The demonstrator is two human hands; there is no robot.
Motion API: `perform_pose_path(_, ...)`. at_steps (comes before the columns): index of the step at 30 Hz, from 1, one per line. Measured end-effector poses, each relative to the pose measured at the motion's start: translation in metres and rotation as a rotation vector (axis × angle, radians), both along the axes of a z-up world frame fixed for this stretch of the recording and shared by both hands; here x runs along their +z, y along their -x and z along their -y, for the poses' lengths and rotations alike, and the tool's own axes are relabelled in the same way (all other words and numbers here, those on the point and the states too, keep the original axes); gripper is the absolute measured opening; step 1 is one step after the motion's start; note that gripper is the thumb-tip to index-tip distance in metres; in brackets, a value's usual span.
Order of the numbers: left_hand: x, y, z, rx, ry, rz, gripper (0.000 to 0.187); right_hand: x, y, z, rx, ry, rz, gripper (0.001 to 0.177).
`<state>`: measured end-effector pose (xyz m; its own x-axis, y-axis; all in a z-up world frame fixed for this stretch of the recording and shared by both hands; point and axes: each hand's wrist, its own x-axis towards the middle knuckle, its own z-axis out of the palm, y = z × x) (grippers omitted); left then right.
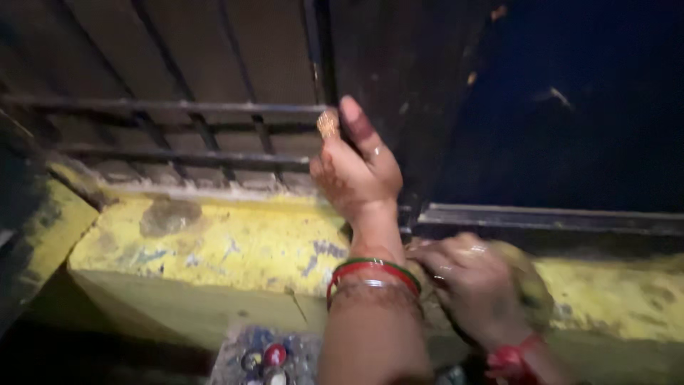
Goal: The person wipes the surface and edges of a dark blue door and its handle with a cloth while holding the door frame for support.
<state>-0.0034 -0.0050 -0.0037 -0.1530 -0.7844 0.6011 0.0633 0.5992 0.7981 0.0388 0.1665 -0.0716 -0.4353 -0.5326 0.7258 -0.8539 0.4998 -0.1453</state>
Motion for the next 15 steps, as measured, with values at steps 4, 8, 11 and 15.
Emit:
perform_pose_path(4,0.003,-0.003,-0.003,0.026,0.028,0.009,0.055,0.011,0.004,0.001,0.01,-0.028,0.005,0.034)
perform_pose_path(8,0.001,-0.004,-0.002,0.032,-0.031,0.053,0.055,0.003,0.005,-0.007,-0.006,0.129,-0.023,0.032)
perform_pose_path(11,0.009,-0.003,-0.004,-0.039,-0.085,0.074,0.054,-0.004,0.001,0.001,-0.055,-0.182,0.078,0.039)
perform_pose_path(15,0.008,-0.003,-0.006,0.007,-0.011,-0.022,0.055,-0.002,0.009,-0.004,-0.023,0.055,-0.003,0.034)
